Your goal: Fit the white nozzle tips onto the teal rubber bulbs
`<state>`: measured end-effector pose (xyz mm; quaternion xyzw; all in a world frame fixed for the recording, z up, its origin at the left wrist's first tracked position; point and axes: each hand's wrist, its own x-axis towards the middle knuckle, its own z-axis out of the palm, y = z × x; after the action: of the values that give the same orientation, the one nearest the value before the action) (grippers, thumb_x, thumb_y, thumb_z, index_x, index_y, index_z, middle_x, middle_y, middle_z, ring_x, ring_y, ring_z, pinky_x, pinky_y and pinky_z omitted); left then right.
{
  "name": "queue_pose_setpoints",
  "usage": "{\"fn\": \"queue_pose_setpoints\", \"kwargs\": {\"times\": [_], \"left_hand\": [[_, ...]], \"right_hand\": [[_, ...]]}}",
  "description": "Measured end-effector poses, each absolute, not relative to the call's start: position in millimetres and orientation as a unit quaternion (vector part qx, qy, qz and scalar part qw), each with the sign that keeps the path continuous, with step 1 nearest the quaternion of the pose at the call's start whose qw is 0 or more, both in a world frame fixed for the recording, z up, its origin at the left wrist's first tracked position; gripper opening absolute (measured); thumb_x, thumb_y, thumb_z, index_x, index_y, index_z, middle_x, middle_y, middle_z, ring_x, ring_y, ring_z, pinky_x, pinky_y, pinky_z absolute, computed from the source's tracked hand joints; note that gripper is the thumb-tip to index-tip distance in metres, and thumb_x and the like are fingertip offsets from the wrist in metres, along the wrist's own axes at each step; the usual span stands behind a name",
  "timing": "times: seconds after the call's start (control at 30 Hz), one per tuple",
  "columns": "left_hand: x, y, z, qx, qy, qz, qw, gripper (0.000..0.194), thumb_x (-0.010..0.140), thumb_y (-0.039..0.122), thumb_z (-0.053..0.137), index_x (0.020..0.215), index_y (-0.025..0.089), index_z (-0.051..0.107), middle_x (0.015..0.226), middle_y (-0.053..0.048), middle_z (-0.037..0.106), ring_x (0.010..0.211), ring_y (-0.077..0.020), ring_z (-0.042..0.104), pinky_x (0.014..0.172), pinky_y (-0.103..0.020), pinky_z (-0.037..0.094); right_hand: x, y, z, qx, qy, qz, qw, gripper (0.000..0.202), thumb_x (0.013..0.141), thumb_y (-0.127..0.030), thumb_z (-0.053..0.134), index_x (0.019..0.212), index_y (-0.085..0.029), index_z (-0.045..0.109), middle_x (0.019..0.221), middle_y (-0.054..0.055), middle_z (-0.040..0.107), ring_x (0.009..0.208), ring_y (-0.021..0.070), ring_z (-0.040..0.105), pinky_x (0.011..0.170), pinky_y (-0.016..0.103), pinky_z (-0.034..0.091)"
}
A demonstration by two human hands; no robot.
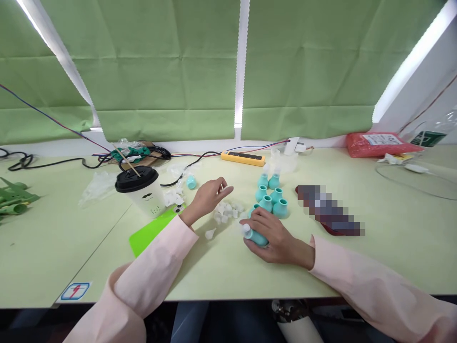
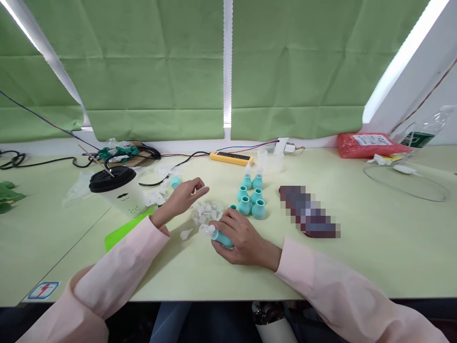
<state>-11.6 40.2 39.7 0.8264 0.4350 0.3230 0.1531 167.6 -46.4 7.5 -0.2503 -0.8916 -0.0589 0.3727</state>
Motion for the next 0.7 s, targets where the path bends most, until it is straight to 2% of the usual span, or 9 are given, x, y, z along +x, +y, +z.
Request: {"fn": "queue_pose_setpoints", "kwargs": {"times": [0.1,0.23,0.3,0.37,0.43,0.53,0.6,0.7], "left_hand": [[-16.8,54.9,15.5,0.862,0.448,0.237,0.022,0.019,0.076,0.032,0.045,0.086,0.017,0.052,0.073,-0.003,0.053,0.072,-0.0172,0.047,0.065,-0.030,0.038],[-17.4,62.4,-1.1,0.887,0.426,0.178,0.019,0.021,0.080,0.026,0.039,0.091,0.017,0.055,0.077,-0.005,0.056,0.074,-0.0165,0.049,0.072,-0.030,0.038],[-17.0,57.7,4.9,0.883,0.424,0.202,0.009,0.026,0.082,0.026,0.034,0.098,0.016,0.052,0.083,-0.006,0.056,0.077,-0.0166,0.049,0.074,-0.031,0.037],[-16.7,46.6,17.4,0.872,0.417,0.254,-0.010,0.028,0.084,0.027,0.030,0.099,0.015,0.051,0.087,-0.007,0.055,0.079,-0.0166,0.048,0.073,-0.030,0.037],[-16.1,31.0,30.3,0.870,0.395,0.294,0.005,0.030,0.084,0.030,0.028,0.082,0.015,0.054,0.077,-0.005,0.055,0.075,-0.0149,0.048,0.069,-0.027,0.036],[-13.3,6.7,38.3,0.912,0.335,0.224,0.082,0.036,0.080,0.042,0.035,0.061,0.015,0.050,0.058,0.000,0.050,0.055,-0.0106,0.044,0.056,-0.023,0.033],[-9.5,-5.0,34.3,0.921,0.319,0.187,0.124,0.038,0.078,0.044,0.037,0.056,0.015,0.046,0.050,0.002,0.044,0.049,-0.0088,0.038,0.051,-0.022,0.029],[-2.4,-14.0,23.5,0.903,0.322,0.205,0.195,0.040,0.080,0.042,0.034,0.051,0.015,0.040,0.046,0.004,0.034,0.045,-0.0073,0.030,0.047,-0.023,0.024]], "right_hand": [[164.5,-52.6,7.2,-0.225,-0.924,-0.002,0.309,0.031,0.076,-0.023,0.046,0.106,-0.016,0.045,0.078,0.007,0.055,0.075,0.0176,0.051,0.065,0.031,0.044],[161.6,-56.2,1.3,-0.242,-0.942,0.036,0.230,0.034,0.079,-0.027,0.044,0.111,-0.016,0.043,0.087,0.008,0.055,0.075,0.0158,0.055,0.060,0.027,0.045],[160.8,-53.6,-4.6,-0.278,-0.927,0.034,0.251,0.033,0.079,-0.026,0.044,0.111,-0.015,0.043,0.090,0.009,0.056,0.076,0.0167,0.056,0.061,0.028,0.046],[160.0,-49.8,-11.2,-0.326,-0.891,0.029,0.315,0.031,0.078,-0.025,0.045,0.106,-0.014,0.045,0.090,0.010,0.059,0.078,0.0181,0.057,0.063,0.030,0.047],[159.0,-46.8,-16.1,-0.364,-0.851,0.030,0.377,0.028,0.075,-0.026,0.048,0.100,-0.015,0.049,0.087,0.009,0.062,0.077,0.0190,0.059,0.064,0.031,0.047],[157.0,-46.4,-16.8,-0.380,-0.823,0.043,0.420,0.022,0.070,-0.028,0.052,0.090,-0.017,0.052,0.077,0.006,0.064,0.069,0.0182,0.060,0.060,0.030,0.047],[156.1,-48.2,-13.5,-0.381,-0.819,0.054,0.426,0.016,0.068,-0.026,0.052,0.081,-0.018,0.054,0.069,0.004,0.063,0.062,0.0168,0.059,0.055,0.028,0.046],[155.9,-50.6,-7.9,-0.379,-0.820,0.070,0.423,0.011,0.068,-0.024,0.052,0.076,-0.018,0.053,0.063,0.002,0.061,0.056,0.0152,0.056,0.051,0.026,0.043]]}}
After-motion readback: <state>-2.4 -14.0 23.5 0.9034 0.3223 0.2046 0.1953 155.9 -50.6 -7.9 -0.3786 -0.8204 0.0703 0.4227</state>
